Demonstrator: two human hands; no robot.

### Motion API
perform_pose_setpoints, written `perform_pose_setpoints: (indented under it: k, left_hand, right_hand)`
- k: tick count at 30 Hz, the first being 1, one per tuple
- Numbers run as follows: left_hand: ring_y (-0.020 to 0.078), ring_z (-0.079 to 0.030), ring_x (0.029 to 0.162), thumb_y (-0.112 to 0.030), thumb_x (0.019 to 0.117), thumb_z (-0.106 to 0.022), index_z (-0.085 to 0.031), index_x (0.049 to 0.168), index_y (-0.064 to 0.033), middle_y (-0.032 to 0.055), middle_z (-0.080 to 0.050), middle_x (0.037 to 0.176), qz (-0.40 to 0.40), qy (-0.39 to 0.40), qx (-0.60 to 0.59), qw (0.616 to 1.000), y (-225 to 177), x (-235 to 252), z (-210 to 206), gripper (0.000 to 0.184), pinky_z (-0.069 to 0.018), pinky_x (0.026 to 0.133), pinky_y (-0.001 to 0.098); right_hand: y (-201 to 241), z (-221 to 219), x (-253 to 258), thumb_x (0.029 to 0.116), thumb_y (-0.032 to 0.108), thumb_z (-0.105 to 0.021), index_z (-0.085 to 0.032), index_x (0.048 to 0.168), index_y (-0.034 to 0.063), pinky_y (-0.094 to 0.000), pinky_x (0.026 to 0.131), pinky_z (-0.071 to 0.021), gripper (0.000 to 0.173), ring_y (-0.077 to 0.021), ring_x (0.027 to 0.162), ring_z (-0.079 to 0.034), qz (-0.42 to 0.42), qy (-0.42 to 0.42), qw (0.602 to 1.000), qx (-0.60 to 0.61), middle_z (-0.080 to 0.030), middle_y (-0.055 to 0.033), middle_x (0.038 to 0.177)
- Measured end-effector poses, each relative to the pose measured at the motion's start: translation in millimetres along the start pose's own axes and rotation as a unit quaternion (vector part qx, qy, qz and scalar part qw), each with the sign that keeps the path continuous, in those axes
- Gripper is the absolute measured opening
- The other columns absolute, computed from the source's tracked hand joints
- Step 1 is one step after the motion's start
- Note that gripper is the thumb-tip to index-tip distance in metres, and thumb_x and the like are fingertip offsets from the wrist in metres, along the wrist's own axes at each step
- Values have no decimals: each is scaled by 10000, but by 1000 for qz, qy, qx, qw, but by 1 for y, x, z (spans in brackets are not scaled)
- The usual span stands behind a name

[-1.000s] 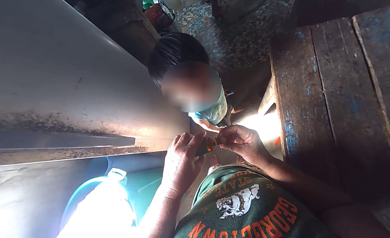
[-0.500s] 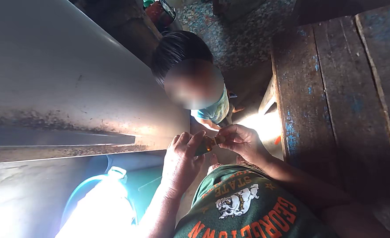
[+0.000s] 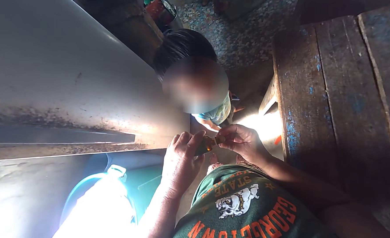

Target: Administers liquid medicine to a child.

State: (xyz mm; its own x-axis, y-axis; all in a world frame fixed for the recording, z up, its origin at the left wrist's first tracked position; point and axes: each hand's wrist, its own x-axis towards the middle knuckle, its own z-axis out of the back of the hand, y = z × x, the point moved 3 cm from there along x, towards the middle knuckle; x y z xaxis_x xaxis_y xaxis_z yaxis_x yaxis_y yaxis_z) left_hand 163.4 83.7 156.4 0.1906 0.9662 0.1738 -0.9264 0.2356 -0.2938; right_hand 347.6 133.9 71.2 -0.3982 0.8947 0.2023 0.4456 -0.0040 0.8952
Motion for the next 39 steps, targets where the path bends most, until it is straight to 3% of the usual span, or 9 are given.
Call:
perform_pose_setpoints:
  k: [18, 21, 23, 25, 27, 30, 32, 39]
  left_hand:
    - [306, -642, 865, -106, 753, -714, -724, 1253, -93, 120, -662, 933, 1, -3, 1, 1000, 0, -1, 1, 501, -532, 747, 475]
    - [292, -653, 907, -130, 775, -720, -714, 1261, -89, 115, -672, 974, 14, 0, -33, 999, 4, -2, -2, 488, -546, 789, 471]
    - [229, -672, 984, -169, 813, -735, -697, 1264, -81, 94, -696, 1056, 44, 11, -101, 994, 9, -2, -10, 461, -565, 864, 423]
    - [112, -678, 1022, -199, 851, -766, -675, 1248, -49, 68, -703, 1108, 74, 16, -223, 972, 14, -1, -25, 434, -573, 915, 299]
    - [65, -686, 998, -135, 850, -788, -638, 1228, 11, 66, -704, 1100, 83, 1, -372, 924, 17, 2, -46, 432, -582, 904, 238]
    - [90, -703, 973, -44, 835, -781, -594, 1236, 47, 60, -713, 1069, 104, -25, -514, 851, 24, 5, -77, 451, -597, 893, 259]
    - [124, -710, 983, -18, 836, -765, -580, 1230, 61, 77, -714, 1068, 116, -36, -556, 822, 29, 3, -88, 443, -600, 901, 290]
    - [98, -697, 978, -21, 831, -757, -569, 1268, 87, 80, -699, 1115, 121, -36, -556, 822, 46, -28, -100, 487, -595, 885, 270]
  right_hand:
    - [-1, -1, 1, 830, -146, -720, -672, 1091, -26, -278, 845, -621, 291, -114, 908, -716, 6, 6, 1000, 14, -715, -90, 1094]
    - [1, -1, 2, 832, -135, -723, -677, 1083, -23, -280, 839, -620, 279, -113, 905, -713, 21, 5, 1000, 11, -715, -87, 1087]
    - [4, 0, 3, 840, -123, -721, -675, 1085, -15, -299, 839, -626, 271, -126, 904, -714, 30, 4, 999, 12, -713, -87, 1083]
    - [7, 2, 5, 852, -106, -711, -682, 1095, 6, -307, 848, -625, 269, -128, 922, -714, 40, 2, 999, 21, -715, -75, 1106]
    - [7, 4, 7, 858, -91, -712, -692, 1091, 31, -314, 847, -630, 264, -134, 920, -722, 42, -3, 999, 28, -721, -69, 1112]
    - [4, 11, 13, 861, -76, -722, -699, 1087, 52, -332, 850, -635, 261, -162, 916, -732, 46, -18, 998, 24, -727, -77, 1098]
    - [1, 18, 19, 861, -64, -723, -712, 1083, 67, -330, 843, -637, 258, -155, 904, -731, 53, -36, 998, 5, -729, -68, 1092]
    - [-13, 43, 47, 869, -46, -705, -720, 1090, 59, -277, 780, -609, 244, -114, 842, -701, 50, -120, 988, -83, -741, -45, 1054]
